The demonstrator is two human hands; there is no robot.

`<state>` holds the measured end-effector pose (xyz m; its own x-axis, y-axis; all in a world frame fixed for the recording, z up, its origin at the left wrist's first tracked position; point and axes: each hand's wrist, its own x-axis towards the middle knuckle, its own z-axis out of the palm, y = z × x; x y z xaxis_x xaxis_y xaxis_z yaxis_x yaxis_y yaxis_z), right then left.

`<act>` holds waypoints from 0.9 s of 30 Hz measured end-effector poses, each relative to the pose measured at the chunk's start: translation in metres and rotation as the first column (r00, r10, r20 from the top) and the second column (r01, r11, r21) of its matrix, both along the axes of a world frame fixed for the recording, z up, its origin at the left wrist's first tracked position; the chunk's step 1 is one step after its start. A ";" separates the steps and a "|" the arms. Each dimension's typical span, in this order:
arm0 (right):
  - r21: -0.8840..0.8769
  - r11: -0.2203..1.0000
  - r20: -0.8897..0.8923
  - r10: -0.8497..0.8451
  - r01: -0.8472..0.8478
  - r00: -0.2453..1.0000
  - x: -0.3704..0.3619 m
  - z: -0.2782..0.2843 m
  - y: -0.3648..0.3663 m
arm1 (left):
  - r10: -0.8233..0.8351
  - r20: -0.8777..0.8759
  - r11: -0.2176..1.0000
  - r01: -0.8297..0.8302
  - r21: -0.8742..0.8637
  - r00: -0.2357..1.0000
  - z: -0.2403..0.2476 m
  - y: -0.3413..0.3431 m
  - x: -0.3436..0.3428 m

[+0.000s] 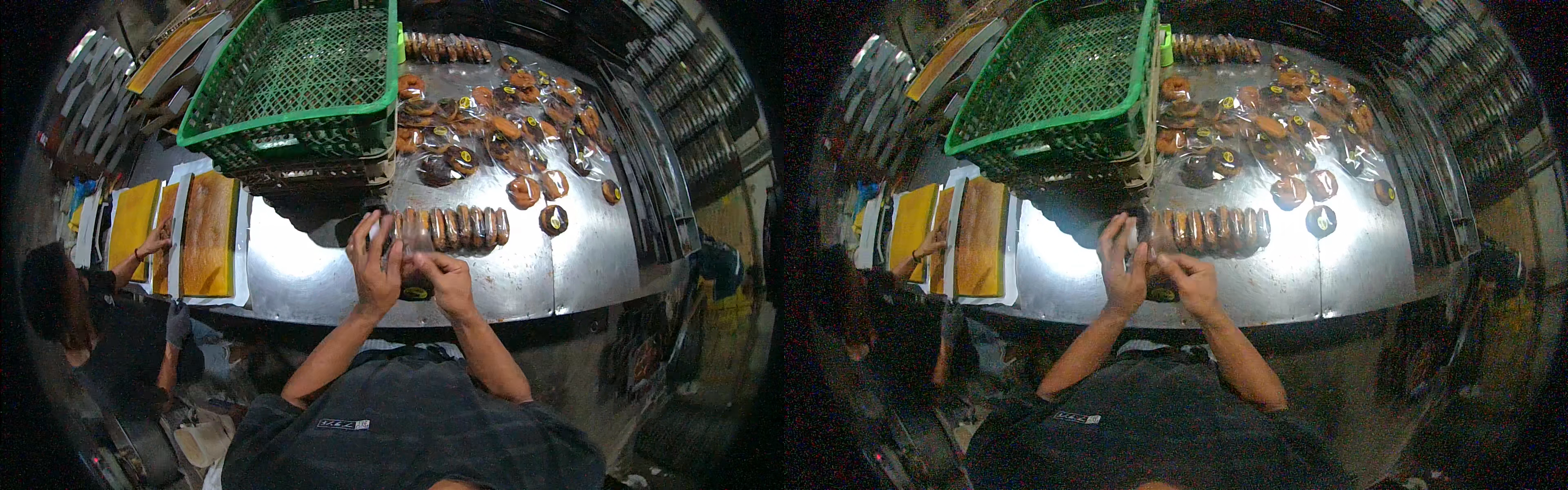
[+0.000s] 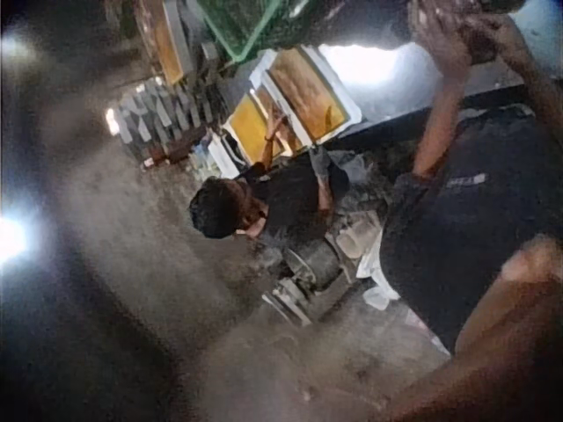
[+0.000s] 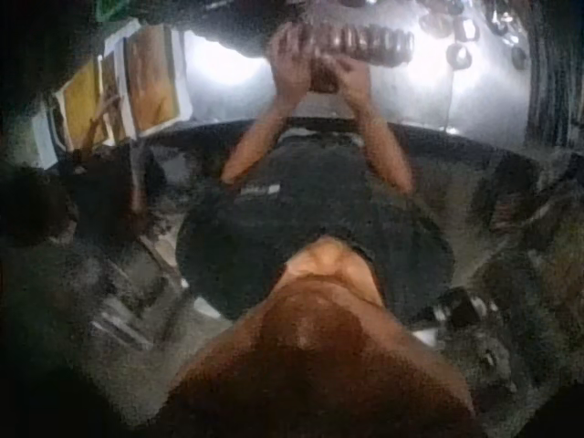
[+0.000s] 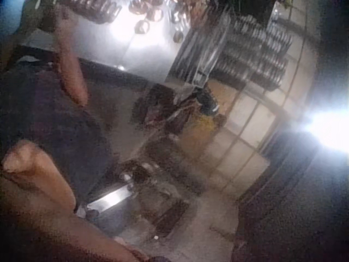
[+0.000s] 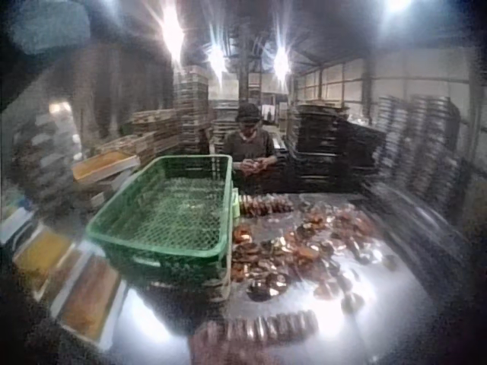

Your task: The person packages individual doughnuts into clear plastic bags at a stainless steel workstation. They pick up doughnuts from a pile, place them into bags, seal the bags, and arrange them in a green plastic crate.

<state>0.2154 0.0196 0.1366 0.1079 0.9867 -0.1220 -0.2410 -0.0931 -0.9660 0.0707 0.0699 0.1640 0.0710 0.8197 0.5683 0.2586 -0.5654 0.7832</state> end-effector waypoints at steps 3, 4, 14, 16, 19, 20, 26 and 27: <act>0.132 0.991 -0.237 0.002 0.030 0.972 0.004 0.033 0.004 | -0.138 -0.132 0.990 0.132 -0.048 0.982 0.010 -0.004 0.005; 0.240 0.971 -0.019 0.009 -0.004 1.000 0.019 0.030 0.005 | -0.305 -0.097 0.927 0.272 -0.259 0.947 0.012 -0.002 0.000; -0.034 0.990 0.268 -0.121 0.135 0.956 0.063 0.029 0.010 | -0.313 0.118 0.535 0.277 -0.798 0.942 0.008 -0.002 0.029; 0.319 0.947 0.567 -0.157 -0.040 0.809 0.072 0.032 0.010 | -0.226 0.245 0.649 0.334 -0.684 0.943 -0.007 -0.002 0.035; 0.419 0.890 0.590 -0.117 -0.179 0.799 0.085 0.035 0.014 | -0.194 0.355 0.709 0.381 -0.594 0.915 -0.007 -0.004 0.043; 0.404 0.896 0.534 -0.067 -0.185 0.843 0.089 0.038 0.016 | -0.203 0.420 0.644 0.443 -0.623 0.885 -0.009 -0.004 0.042; 0.012 0.998 0.546 0.042 -0.058 0.837 0.054 -0.006 0.007 | -0.014 0.322 0.583 0.269 -0.767 0.947 -0.026 -0.012 0.034; 0.004 0.997 0.422 0.071 -0.080 0.904 0.043 -0.016 0.000 | 0.011 0.134 0.737 0.082 -0.671 0.991 -0.019 -0.019 0.038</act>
